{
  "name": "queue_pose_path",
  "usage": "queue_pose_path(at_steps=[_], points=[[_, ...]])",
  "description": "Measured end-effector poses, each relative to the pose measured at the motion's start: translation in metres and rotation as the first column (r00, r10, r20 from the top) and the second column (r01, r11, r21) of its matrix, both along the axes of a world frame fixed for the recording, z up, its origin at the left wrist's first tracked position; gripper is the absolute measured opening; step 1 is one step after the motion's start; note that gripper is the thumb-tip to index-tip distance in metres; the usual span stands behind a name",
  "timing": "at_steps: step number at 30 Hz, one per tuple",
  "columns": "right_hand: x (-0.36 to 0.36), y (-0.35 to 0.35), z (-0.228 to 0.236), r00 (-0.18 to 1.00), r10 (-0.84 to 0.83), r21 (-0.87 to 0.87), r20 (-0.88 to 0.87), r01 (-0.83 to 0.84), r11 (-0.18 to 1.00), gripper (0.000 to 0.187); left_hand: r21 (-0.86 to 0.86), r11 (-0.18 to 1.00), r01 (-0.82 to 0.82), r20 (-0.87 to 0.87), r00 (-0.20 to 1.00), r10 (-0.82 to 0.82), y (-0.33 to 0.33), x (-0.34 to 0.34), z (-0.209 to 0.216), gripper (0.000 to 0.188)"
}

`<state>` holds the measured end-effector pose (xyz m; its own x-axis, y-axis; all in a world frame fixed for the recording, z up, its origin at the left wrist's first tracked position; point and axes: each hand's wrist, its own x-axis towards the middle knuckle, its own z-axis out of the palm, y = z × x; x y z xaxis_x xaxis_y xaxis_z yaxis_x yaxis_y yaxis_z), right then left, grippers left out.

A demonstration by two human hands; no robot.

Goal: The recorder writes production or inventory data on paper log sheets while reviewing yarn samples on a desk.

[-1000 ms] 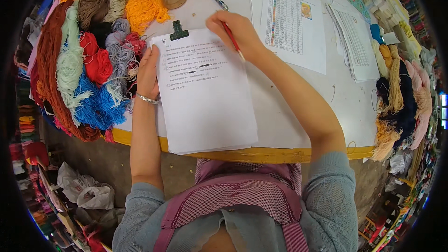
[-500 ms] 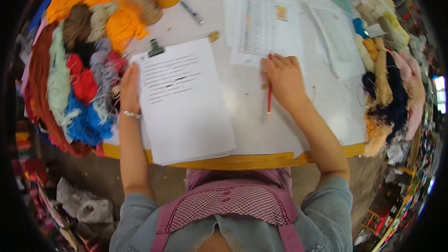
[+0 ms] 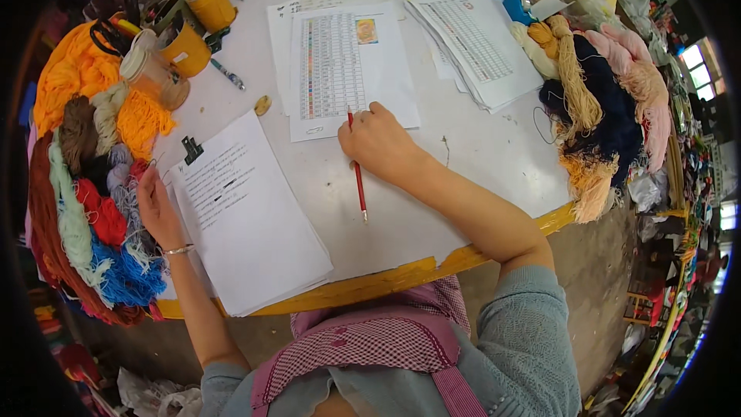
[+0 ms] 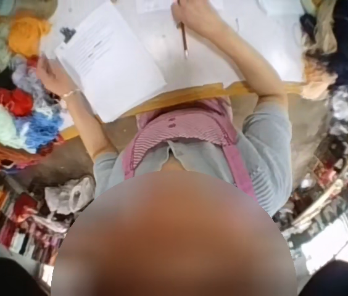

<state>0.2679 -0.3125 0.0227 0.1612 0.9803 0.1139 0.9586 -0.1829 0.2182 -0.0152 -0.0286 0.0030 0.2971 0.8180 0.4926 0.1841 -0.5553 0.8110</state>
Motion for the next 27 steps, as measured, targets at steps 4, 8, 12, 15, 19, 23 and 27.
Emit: queue_pose_path(at_steps=[4, 8, 12, 15, 19, 23, 27], points=[[0.002, -0.006, -0.009, 0.999, 0.037, 0.137, -0.003, -0.036, 0.99, 0.016, -0.079, 0.928, 0.365, -0.267, 0.889, -0.372, -0.031, 0.041, 0.044, 0.019], [-0.003, 0.002, -0.012, 1.0, 0.013, 0.146, -0.024, -0.009, 0.989, 0.013, 0.147, 0.701, 0.698, -0.534, 0.653, -0.537, -0.085, 0.113, 0.041, 0.029], [-0.003, 0.001, -0.015, 0.999, 0.033, 0.223, -0.025, -0.027, 0.974, 0.014, 0.191, 0.645, 0.74, -0.598, 0.609, -0.521, -0.108, 0.163, 0.02, 0.025], [0.001, -0.004, -0.016, 0.997, 0.055, 0.283, -0.053, -0.037, 0.958, 0.016, 0.143, 0.692, 0.707, -0.622, 0.608, -0.493, -0.109, 0.177, 0.01, 0.014], [0.002, -0.007, -0.018, 0.994, 0.051, 0.333, -0.096, -0.017, 0.943, 0.02, 0.048, 0.707, 0.705, -0.625, 0.574, -0.53, -0.11, 0.175, 0.018, 0.011], [0.008, -0.013, -0.011, 0.968, 0.041, 0.426, -0.249, 0.071, 0.902, 0.017, 0.08, 0.77, 0.633, -0.548, 0.673, -0.497, -0.087, 0.17, 0.023, 0.007], [0.015, -0.034, 0.012, 0.947, -0.06, 0.609, -0.316, 0.25, 0.753, 0.015, 0.209, 0.869, 0.448, -0.517, 0.805, -0.291, -0.029, 0.17, 0.026, 0.007]])
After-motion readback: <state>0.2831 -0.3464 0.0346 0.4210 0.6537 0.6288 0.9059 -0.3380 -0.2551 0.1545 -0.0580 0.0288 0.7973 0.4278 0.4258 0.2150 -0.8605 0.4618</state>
